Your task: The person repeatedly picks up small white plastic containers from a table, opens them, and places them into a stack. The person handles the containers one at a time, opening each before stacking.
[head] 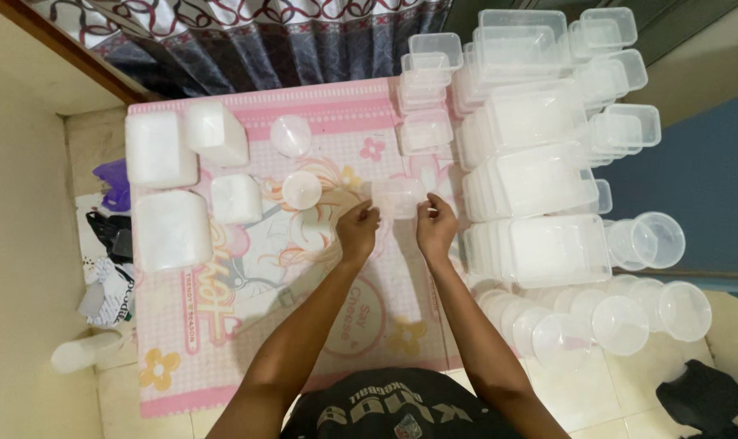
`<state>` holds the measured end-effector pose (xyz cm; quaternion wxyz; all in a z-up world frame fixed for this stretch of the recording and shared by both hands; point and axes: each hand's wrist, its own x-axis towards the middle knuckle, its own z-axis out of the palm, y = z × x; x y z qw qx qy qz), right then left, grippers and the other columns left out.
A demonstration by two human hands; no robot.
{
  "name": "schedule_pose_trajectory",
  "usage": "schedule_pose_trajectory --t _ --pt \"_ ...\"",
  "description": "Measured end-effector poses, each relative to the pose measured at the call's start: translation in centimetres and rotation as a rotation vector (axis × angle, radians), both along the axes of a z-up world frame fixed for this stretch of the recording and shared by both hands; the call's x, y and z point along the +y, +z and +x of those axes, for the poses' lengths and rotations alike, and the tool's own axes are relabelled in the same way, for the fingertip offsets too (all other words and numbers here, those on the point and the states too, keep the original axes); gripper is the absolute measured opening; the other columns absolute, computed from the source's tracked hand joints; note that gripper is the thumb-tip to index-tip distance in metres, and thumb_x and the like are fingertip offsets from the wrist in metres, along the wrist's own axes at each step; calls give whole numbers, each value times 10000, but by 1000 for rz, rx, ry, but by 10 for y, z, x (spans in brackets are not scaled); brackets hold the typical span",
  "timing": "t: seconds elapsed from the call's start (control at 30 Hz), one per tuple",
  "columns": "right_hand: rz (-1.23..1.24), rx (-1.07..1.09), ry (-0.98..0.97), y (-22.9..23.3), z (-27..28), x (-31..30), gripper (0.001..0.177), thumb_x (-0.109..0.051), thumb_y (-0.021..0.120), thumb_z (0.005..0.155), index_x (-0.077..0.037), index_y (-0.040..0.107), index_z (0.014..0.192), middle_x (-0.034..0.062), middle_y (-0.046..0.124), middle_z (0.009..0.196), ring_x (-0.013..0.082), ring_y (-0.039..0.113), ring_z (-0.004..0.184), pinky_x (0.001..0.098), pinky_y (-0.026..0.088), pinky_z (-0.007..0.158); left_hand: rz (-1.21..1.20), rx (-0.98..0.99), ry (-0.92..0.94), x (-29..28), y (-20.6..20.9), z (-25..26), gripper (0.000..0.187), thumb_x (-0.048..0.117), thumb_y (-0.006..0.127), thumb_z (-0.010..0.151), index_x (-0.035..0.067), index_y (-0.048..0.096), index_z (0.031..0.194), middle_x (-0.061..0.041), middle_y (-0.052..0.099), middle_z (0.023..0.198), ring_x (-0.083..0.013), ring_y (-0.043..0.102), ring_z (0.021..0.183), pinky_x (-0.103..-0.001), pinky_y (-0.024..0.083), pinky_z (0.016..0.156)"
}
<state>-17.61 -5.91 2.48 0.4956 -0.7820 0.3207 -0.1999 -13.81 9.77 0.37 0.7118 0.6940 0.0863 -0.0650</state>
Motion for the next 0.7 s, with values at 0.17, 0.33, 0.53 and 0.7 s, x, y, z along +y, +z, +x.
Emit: schedule_pose_trajectory --t 0.17,0.33,0.53,0.7 --pt "-181 -93 203 23 -30 11 408 -171 746 862 33 700 1213 180 715 1131 241 700 903 347 559 740 0 41 -46 38 7 -38 350 158 727 899 -44 712 1186 -82 763 822 -113 721 698 -257 586 634" --pt "-97 53 588 39 -34 8 377 -235 779 866 -7 746 1164 153 750 1086 217 713 892 345 564 760 207 -19 -194 74 32 -47 336 170 728 894 -19 753 1170 -79 760 787 -107 686 691 -257 550 659" --pt "-29 206 587 40 -47 23 320 -203 805 855 11 761 1089 102 729 780 164 647 674 328 536 636 273 -114 -229 91 58 -35 337 219 753 884 -2 772 1138 -50 708 771 -104 666 646 -263 543 605" --pt "322 123 354 33 -60 46 203 -158 748 907 29 721 980 61 675 727 121 594 577 288 488 533 156 -5 -142 90 57 -45 408 244 791 866 1 720 1186 -39 709 778 -100 639 645 -265 541 559"
